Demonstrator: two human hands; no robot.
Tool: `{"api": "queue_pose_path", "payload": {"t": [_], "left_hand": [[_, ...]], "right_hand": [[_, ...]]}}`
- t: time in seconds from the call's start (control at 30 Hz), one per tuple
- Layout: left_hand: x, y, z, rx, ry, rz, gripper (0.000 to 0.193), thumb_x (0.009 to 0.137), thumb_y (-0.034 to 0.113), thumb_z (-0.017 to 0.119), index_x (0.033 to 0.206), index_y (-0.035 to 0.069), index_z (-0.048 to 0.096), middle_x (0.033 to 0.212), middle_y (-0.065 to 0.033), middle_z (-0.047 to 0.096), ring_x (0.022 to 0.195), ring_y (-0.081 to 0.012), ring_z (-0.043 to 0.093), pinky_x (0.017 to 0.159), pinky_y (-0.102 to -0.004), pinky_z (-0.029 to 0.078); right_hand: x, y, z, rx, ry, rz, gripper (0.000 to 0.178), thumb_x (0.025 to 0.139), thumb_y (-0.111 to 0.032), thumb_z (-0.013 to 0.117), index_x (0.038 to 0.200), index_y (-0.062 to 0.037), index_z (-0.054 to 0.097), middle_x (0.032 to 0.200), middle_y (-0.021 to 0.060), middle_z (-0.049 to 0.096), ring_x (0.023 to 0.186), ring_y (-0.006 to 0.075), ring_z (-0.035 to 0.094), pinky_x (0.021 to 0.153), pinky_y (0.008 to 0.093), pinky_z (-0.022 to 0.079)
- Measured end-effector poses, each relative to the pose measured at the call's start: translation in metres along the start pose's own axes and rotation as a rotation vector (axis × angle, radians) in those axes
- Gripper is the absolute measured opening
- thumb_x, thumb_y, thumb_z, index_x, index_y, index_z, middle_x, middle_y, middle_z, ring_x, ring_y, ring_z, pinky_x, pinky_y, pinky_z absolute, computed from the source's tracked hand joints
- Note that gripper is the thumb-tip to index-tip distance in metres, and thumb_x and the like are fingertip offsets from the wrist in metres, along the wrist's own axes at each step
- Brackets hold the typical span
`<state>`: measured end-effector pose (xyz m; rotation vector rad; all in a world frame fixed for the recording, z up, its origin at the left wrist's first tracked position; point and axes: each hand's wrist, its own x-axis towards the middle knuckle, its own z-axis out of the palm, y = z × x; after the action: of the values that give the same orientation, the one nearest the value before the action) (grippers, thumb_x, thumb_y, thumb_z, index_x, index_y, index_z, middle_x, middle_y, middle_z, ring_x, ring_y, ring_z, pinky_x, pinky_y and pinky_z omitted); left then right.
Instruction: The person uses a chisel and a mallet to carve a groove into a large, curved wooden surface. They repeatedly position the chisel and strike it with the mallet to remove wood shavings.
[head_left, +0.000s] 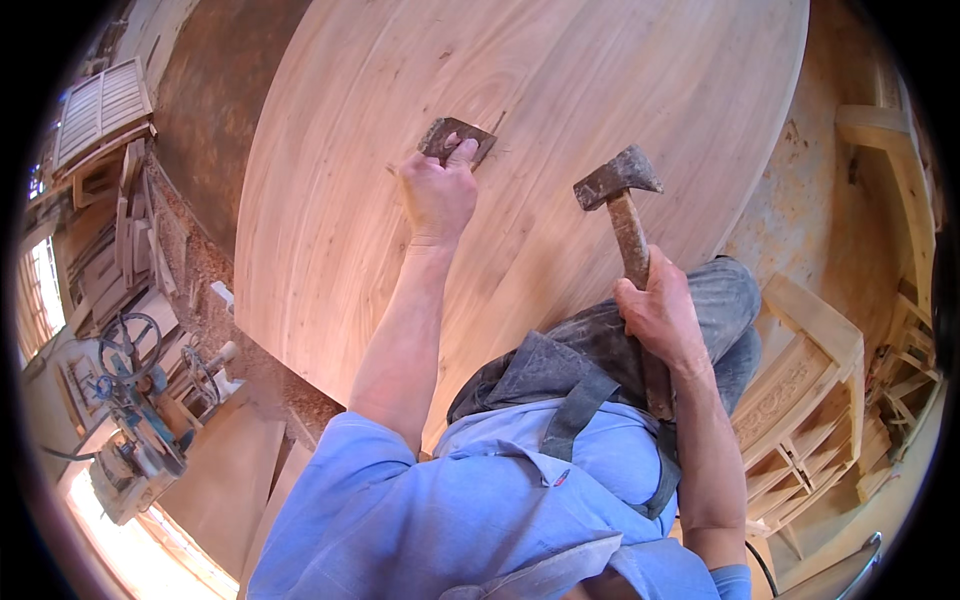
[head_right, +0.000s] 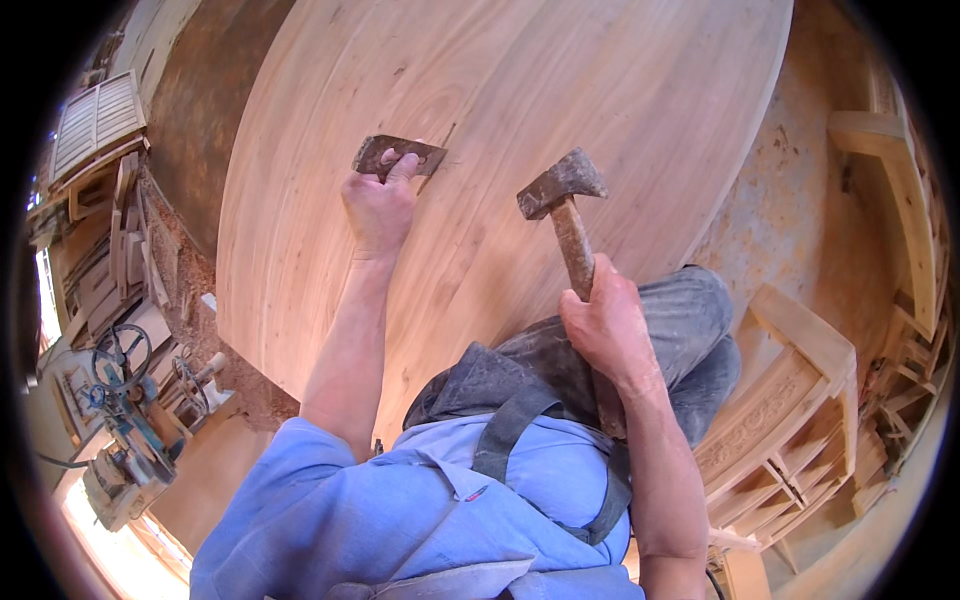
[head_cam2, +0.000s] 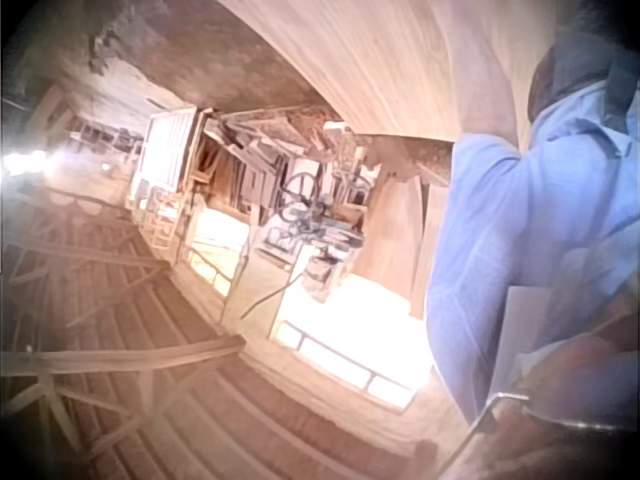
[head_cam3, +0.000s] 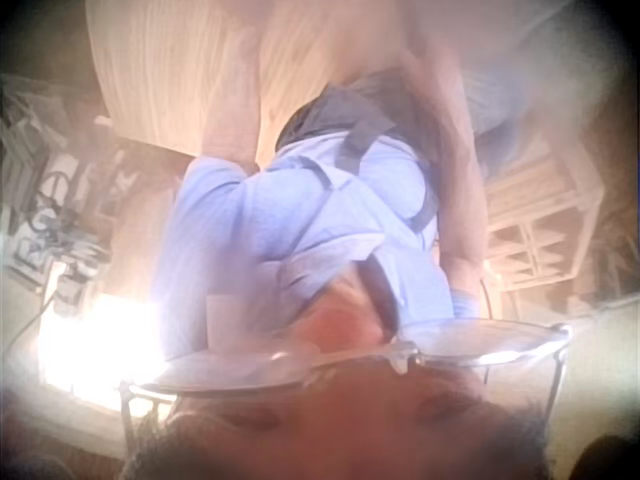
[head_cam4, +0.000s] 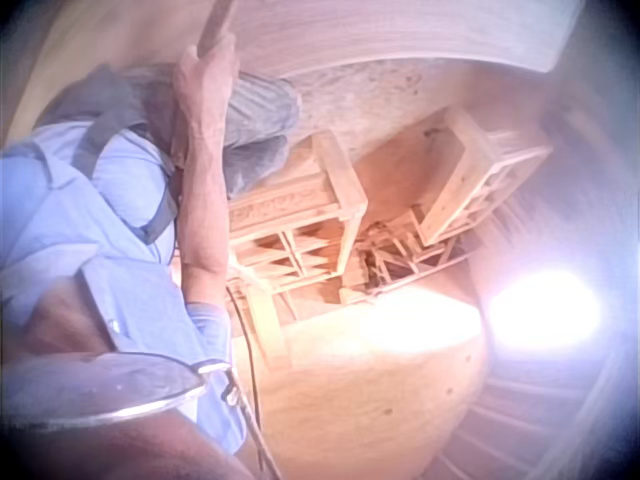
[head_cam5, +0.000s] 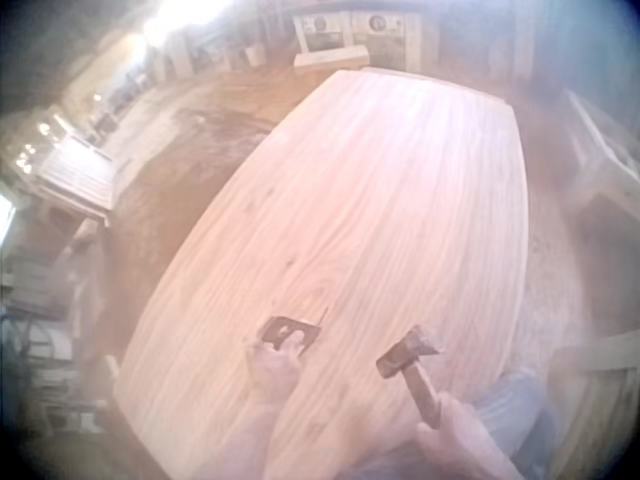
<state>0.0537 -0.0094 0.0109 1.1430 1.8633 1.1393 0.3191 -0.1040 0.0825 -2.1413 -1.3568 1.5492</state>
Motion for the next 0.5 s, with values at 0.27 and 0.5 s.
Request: {"api": "queue_pose_path", "payload": {"t": [0.27, 0.5], "left_hand": [[-0.006, -0.003, 0.004, 0.067, 0.010, -0.064, 0.026, 0.090, 0.020, 0.078, 0.093, -0.006, 0.077, 0.076, -0.0169, 0.075, 0.071, -0.0191, 0.072, 0.066, -0.0351, 0.052], [-0.008, -0.019, 0.007, 0.221, 0.018, 0.103, 0.021, 0.090, 0.017, 0.076, 0.089, -0.004, 0.077, 0.070, -0.0217, 0.070, 0.061, -0.0268, 0.068, 0.062, -0.0368, 0.050]], "right_hand": [[-0.002, -0.009, -0.003, -0.034, 0.010, -0.067, 0.023, 0.087, -0.013, 0.061, 0.101, 0.0041, 0.055, 0.086, 0.0327, 0.065, 0.090, 0.0523, 0.065, 0.077, 0.0530, 0.051], [-0.019, -0.114, -0.022, -0.068, 0.310, -0.680, 0.017, 0.091, -0.009, 0.064, 0.102, -0.0009, 0.054, 0.067, 0.0196, 0.056, 0.059, 0.0329, 0.063, 0.058, 0.0415, 0.050]]}}
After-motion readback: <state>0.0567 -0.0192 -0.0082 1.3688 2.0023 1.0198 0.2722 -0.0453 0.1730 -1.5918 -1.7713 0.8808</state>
